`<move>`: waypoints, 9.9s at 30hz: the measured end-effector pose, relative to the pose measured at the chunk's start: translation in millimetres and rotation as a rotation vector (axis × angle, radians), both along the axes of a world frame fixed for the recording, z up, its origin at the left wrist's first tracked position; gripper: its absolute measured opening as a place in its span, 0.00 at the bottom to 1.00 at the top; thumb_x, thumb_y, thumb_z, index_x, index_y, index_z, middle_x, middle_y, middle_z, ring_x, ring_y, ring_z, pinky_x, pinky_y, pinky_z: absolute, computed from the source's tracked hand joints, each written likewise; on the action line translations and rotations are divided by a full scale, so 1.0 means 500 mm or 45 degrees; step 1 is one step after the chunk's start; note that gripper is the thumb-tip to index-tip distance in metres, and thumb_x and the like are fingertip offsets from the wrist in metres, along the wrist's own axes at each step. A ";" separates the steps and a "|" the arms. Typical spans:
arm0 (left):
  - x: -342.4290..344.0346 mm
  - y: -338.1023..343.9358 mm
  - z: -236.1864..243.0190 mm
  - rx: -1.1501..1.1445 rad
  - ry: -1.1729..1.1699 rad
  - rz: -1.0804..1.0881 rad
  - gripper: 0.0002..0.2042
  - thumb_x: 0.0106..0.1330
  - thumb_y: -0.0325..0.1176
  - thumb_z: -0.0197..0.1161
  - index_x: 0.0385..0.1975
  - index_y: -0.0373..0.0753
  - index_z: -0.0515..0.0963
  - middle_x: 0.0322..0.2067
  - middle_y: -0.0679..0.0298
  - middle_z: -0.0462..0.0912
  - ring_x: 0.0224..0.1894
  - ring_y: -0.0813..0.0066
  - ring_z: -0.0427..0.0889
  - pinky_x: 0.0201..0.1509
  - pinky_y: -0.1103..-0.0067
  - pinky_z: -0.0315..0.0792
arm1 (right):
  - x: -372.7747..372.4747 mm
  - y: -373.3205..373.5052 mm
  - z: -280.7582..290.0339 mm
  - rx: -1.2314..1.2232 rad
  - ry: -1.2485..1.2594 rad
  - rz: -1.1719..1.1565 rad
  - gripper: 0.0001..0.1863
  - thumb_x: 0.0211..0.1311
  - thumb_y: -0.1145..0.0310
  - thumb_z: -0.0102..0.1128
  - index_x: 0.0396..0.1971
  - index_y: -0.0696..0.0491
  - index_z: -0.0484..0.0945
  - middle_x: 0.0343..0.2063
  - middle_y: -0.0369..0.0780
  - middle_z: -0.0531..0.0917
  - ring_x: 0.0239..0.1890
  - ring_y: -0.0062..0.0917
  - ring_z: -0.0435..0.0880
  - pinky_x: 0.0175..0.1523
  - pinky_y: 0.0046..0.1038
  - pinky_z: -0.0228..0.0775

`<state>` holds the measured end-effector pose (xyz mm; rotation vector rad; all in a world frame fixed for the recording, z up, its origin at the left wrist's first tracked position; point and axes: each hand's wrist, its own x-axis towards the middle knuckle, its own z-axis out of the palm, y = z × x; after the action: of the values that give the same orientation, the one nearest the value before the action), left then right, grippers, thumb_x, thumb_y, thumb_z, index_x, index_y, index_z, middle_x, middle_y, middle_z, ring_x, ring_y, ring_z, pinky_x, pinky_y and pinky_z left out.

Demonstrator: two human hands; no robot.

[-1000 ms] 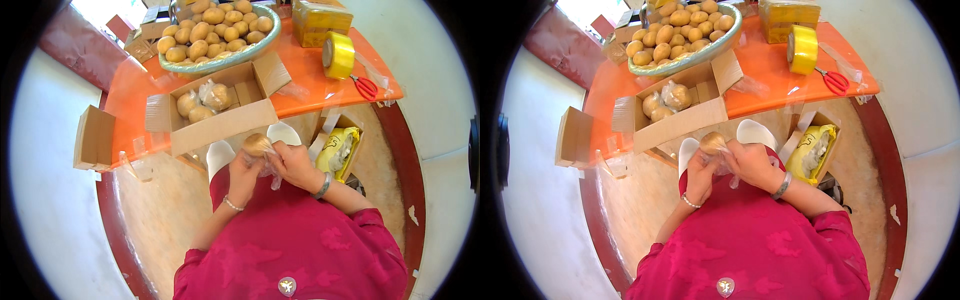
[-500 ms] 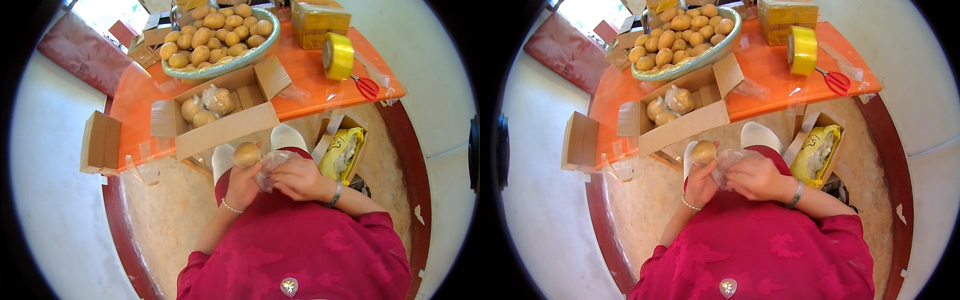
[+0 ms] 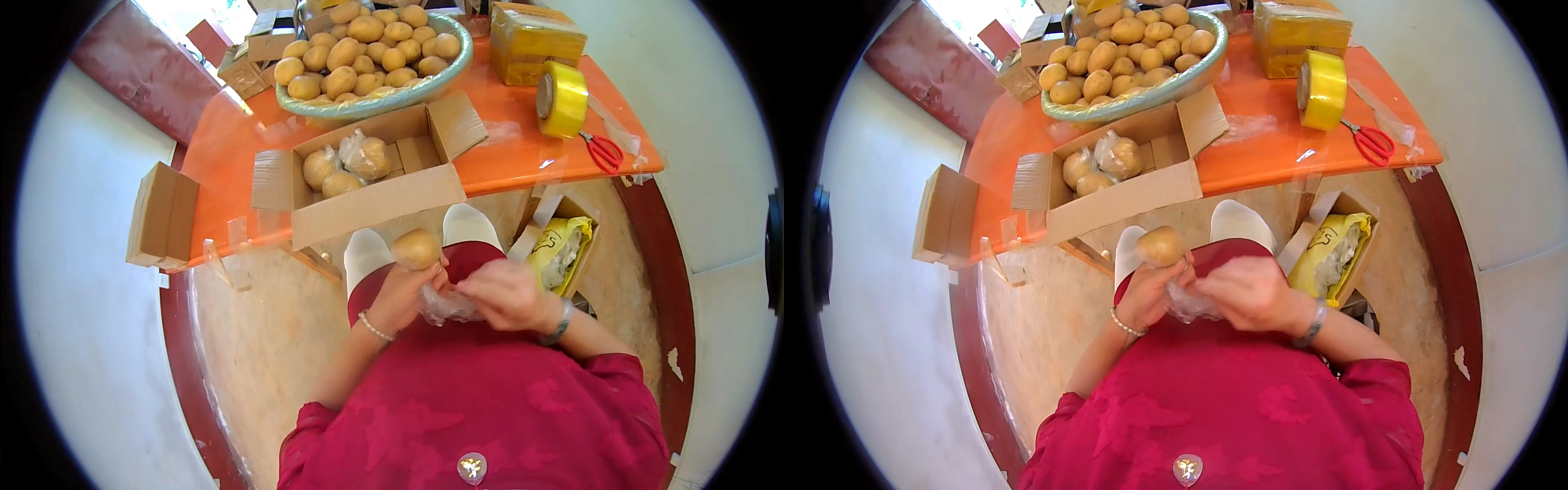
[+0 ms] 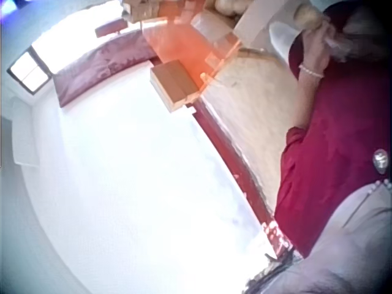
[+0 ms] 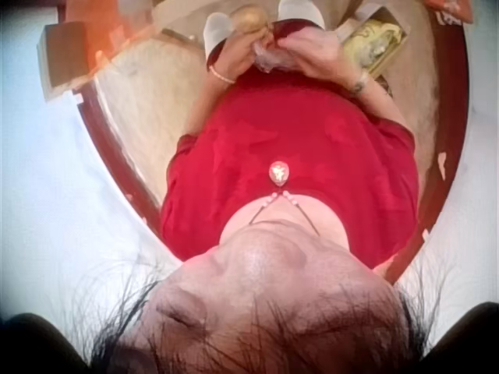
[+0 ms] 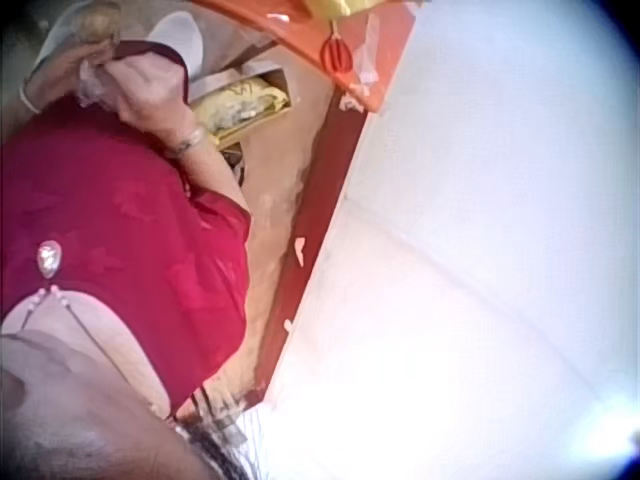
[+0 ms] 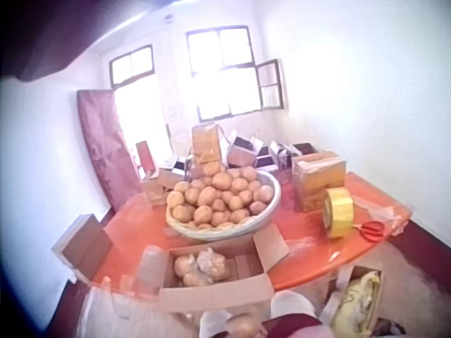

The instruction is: The person places round, light-brown fruits into a small cardboard box, wrapping each fruit in a thin plastic bag before placing it inside. After filling the box, the person closes the flaps and seals the box with clear packing tape, using scissors to cut the tape.

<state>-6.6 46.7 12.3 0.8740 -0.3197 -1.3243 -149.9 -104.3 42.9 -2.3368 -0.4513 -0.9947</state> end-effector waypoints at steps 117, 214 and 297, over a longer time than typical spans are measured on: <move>-0.010 -0.002 0.127 -0.141 -1.281 0.123 0.28 0.47 0.27 0.72 0.51 0.31 0.71 0.48 0.58 0.74 0.52 0.69 0.75 0.56 0.76 0.71 | 0.003 -0.027 0.123 0.683 0.681 0.027 0.27 0.44 0.74 0.69 0.49 0.58 0.75 0.43 0.44 0.81 0.45 0.30 0.81 0.51 0.27 0.72; 0.001 -0.110 0.076 0.081 -2.734 -0.533 0.14 0.52 0.29 0.67 0.39 0.37 0.78 0.36 0.64 0.80 0.36 0.66 0.79 0.36 0.74 0.75 | -0.356 -0.413 -0.607 0.903 1.822 -1.122 0.20 0.57 0.71 0.54 0.52 0.50 0.77 0.45 0.45 0.81 0.45 0.36 0.80 0.45 0.33 0.76; 0.021 -0.138 -0.108 0.496 -1.129 -0.079 0.11 0.64 0.35 0.60 0.35 0.32 0.80 0.25 0.69 0.80 0.26 0.85 0.74 0.29 0.83 0.70 | -0.092 -0.179 -0.146 0.959 0.733 -0.926 0.11 0.60 0.63 0.61 0.29 0.57 0.81 0.16 0.48 0.77 0.17 0.36 0.77 0.25 0.31 0.68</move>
<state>4.0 -22.3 -41.6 1.7812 -0.7913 -0.9969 -196.1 -193.7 -30.3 -1.9208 0.9010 -0.5546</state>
